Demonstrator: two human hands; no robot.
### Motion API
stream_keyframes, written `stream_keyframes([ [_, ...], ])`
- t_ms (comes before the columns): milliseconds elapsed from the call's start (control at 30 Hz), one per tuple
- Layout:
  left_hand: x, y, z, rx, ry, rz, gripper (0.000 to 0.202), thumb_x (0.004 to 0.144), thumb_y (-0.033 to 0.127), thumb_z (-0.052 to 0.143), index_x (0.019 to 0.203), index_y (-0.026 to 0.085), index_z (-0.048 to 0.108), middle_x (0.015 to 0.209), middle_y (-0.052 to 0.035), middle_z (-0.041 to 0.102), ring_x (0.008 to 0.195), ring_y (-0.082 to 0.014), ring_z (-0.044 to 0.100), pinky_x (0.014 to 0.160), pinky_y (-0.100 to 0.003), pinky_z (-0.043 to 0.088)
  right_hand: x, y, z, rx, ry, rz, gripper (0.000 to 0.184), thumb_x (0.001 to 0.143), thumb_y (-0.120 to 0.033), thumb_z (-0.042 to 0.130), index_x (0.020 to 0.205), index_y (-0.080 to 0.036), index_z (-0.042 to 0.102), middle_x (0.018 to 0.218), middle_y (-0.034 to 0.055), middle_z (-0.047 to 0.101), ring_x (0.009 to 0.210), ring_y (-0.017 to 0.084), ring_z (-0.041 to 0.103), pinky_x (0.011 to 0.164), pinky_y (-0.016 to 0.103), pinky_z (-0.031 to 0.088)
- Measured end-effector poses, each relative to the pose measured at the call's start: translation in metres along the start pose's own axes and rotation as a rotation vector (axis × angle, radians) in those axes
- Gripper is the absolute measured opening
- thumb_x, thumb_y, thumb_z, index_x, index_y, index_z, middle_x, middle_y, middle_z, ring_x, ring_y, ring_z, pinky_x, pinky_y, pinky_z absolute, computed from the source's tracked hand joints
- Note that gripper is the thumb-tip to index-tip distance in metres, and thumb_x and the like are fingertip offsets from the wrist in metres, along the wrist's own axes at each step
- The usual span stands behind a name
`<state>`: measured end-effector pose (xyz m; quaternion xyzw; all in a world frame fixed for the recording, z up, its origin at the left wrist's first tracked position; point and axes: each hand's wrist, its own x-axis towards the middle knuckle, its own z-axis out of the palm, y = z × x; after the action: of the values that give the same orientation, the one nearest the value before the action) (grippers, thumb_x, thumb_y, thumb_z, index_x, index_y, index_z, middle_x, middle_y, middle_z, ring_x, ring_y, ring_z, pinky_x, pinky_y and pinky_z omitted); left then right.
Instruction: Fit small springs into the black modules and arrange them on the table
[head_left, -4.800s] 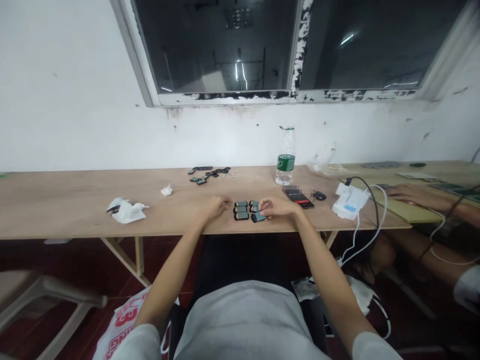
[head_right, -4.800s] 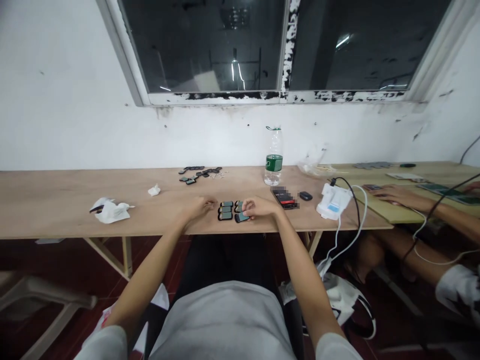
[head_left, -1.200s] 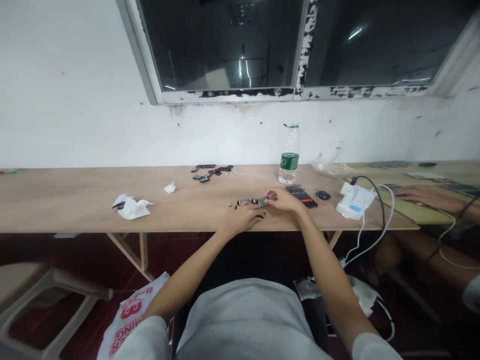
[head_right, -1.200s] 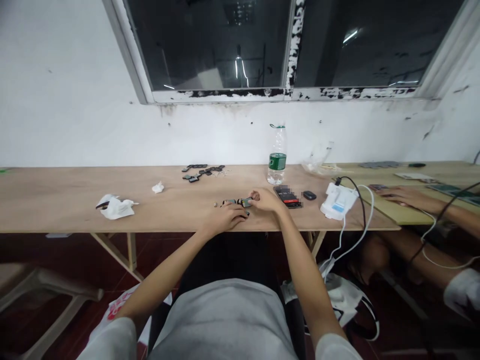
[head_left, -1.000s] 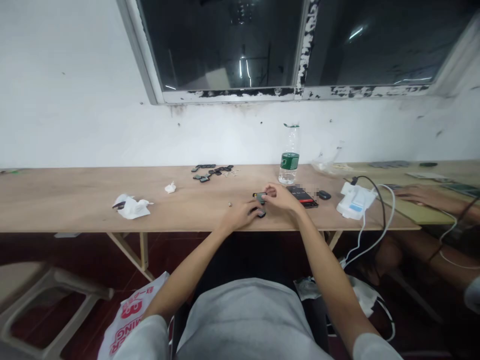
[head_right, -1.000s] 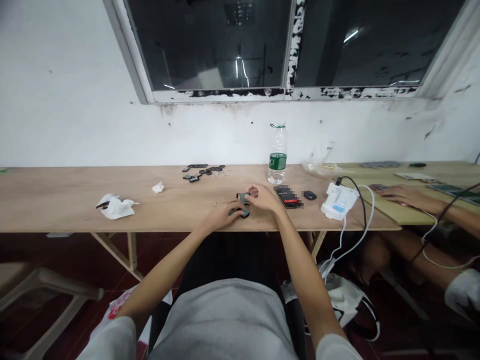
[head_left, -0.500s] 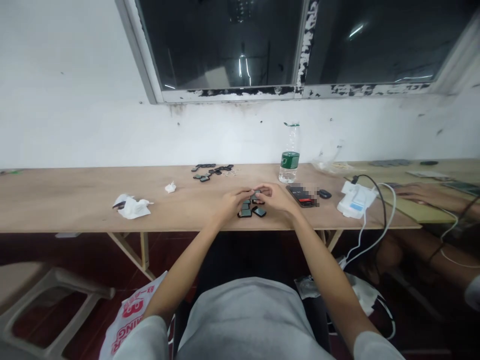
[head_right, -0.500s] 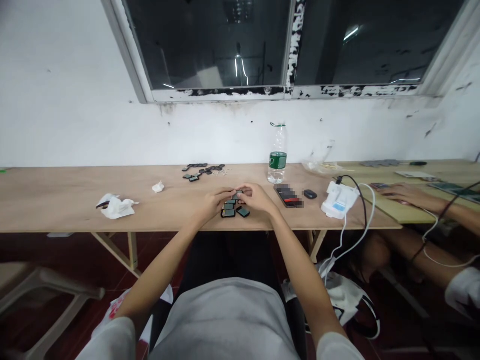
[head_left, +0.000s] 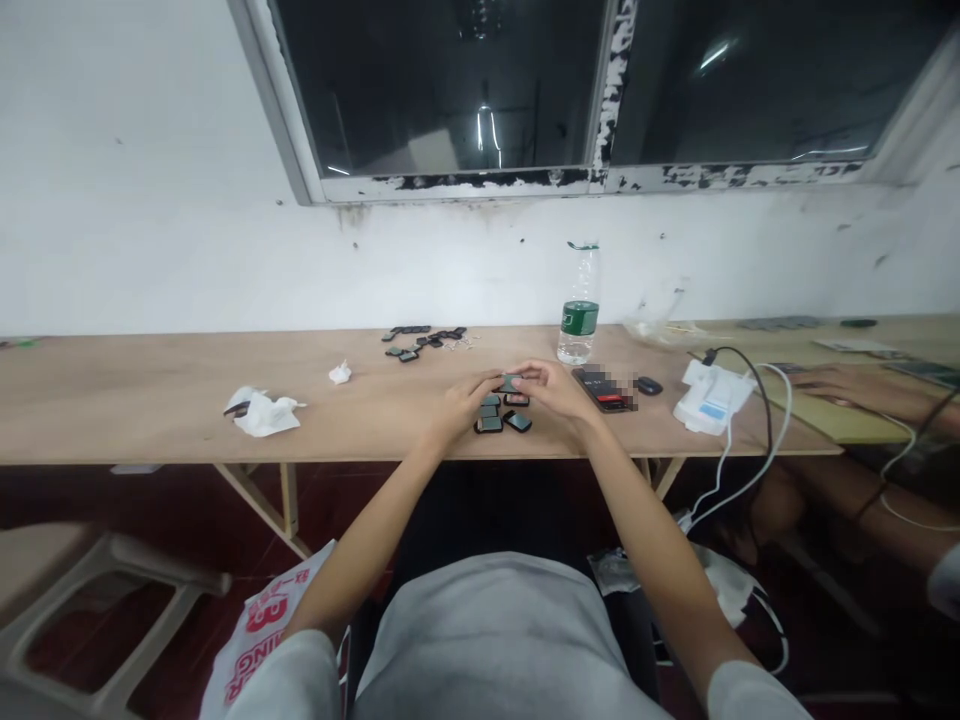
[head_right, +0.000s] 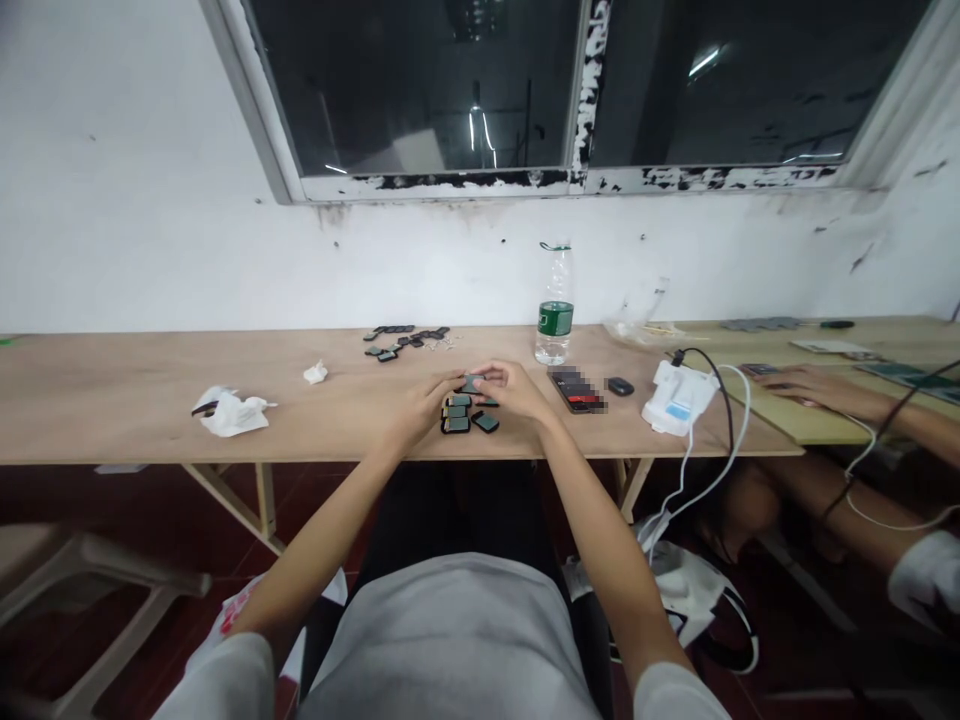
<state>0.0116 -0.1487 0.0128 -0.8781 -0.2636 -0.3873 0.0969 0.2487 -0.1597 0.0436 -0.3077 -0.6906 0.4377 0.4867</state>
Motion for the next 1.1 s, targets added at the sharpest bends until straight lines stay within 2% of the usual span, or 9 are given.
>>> stream_keyframes([
  [100,0.001,-0.001,0.0,-0.01,-0.017,-0.045,0.046,0.103,0.009,0.042,0.14,0.025,0.065,0.149,-0.0088,0.064,0.135,-0.0234,0.063,0.114,-0.043,0.054,0.002,0.003,0.001,0.048,0.015,0.03,0.049,0.076,-0.057,0.088,0.106,-0.02,0.075,0.114,0.009,0.078,0.096,0.024,0.076,0.088,0.039,0.066],
  [300,0.0,-0.008,0.001,-0.054,-0.034,-0.015,0.041,0.107,0.019,0.048,0.144,0.026,0.063,0.15,-0.0105,0.064,0.132,-0.0261,0.067,0.111,-0.045,0.057,0.003,0.007,0.001,0.111,0.039,0.092,0.048,0.073,-0.054,0.091,0.103,-0.02,0.075,0.113,0.0086,0.078,0.089,0.022,0.077,0.087,0.036,0.065],
  [500,-0.005,-0.008,0.002,-0.051,-0.003,-0.084,0.035,0.109,0.027,0.048,0.137,0.025,0.068,0.134,-0.0085,0.075,0.11,-0.0234,0.077,0.092,-0.035,0.064,0.002,0.004,0.0,0.052,-0.021,0.128,0.045,0.074,-0.05,0.091,0.102,-0.017,0.074,0.08,0.0047,0.078,0.074,0.019,0.074,0.073,0.031,0.062],
  [633,-0.001,-0.01,-0.002,-0.054,-0.003,-0.221,0.03,0.108,0.031,0.048,0.122,0.022,0.073,0.112,-0.0072,0.081,0.095,-0.0203,0.079,0.082,-0.028,0.061,0.0,-0.001,-0.003,-0.105,0.009,0.182,0.028,0.078,-0.037,0.087,0.093,-0.017,0.073,0.076,0.0042,0.076,0.069,0.018,0.071,0.068,0.029,0.058],
  [800,0.001,-0.029,-0.011,-0.076,-0.063,-0.368,0.028,0.106,0.031,0.046,0.109,0.02,0.071,0.096,-0.0059,0.079,0.085,-0.0188,0.073,0.077,-0.028,0.057,-0.003,0.004,-0.021,-0.429,0.091,0.233,0.011,0.078,-0.025,0.081,0.083,-0.018,0.073,0.083,0.0055,0.079,0.08,0.022,0.074,0.073,0.028,0.056],
  [933,-0.006,-0.051,-0.016,-0.102,-0.114,-0.43,0.024,0.104,0.03,0.046,0.101,0.019,0.067,0.079,-0.0036,0.072,0.075,-0.0185,0.068,0.074,-0.029,0.053,-0.003,0.018,-0.041,-0.583,0.0,0.302,0.009,0.074,-0.019,0.079,0.08,-0.017,0.073,0.08,0.0056,0.079,0.077,0.021,0.073,0.069,0.026,0.054],
  [1100,-0.015,-0.07,-0.016,-0.14,-0.15,-0.459,0.02,0.102,0.03,0.045,0.092,0.021,0.06,0.08,-0.0034,0.069,0.078,-0.02,0.067,0.077,-0.032,0.053,-0.002,0.031,-0.051,-0.633,-0.086,0.336,0.01,0.071,-0.016,0.079,0.078,-0.018,0.073,0.081,0.0046,0.08,0.075,0.02,0.073,0.069,0.025,0.054],
])
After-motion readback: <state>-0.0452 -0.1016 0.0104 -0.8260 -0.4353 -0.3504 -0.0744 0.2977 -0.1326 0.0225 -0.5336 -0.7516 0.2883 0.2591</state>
